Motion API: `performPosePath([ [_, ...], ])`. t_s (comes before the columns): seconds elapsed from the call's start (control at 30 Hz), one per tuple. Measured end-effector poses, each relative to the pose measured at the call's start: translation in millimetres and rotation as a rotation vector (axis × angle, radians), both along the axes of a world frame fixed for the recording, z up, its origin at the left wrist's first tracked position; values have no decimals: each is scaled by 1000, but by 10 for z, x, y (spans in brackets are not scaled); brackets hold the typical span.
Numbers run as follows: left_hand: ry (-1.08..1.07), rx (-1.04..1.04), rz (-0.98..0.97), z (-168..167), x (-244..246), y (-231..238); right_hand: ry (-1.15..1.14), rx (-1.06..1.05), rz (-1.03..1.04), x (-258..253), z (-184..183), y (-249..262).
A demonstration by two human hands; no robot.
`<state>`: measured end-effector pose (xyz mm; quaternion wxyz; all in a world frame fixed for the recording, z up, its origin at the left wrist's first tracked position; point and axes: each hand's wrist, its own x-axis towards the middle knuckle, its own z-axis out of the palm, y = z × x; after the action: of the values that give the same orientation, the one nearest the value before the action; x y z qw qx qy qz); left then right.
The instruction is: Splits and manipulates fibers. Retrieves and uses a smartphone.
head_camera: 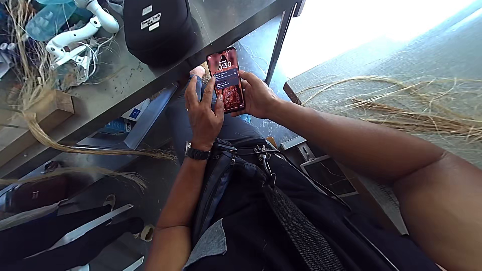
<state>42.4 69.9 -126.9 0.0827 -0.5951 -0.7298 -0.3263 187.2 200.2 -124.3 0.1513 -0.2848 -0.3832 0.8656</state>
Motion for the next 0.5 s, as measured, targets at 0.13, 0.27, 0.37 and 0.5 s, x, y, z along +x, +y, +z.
performPosePath([
  [0.13, -13, -1, 12, 9, -5, -4, 6, -17, -10, 3, 7, -5],
  [0.27, -25, -11, 37, 11, -13, -10, 17, -6, -5, -1, -5, 3],
  [0.37, -27, -18, 45, 1, -12, -5, 29, 0, 3, -3, -26, 11],
  [0.5, -23, -11, 35, -10, -15, 4, 29, -5, -2, -3, -21, 6],
])
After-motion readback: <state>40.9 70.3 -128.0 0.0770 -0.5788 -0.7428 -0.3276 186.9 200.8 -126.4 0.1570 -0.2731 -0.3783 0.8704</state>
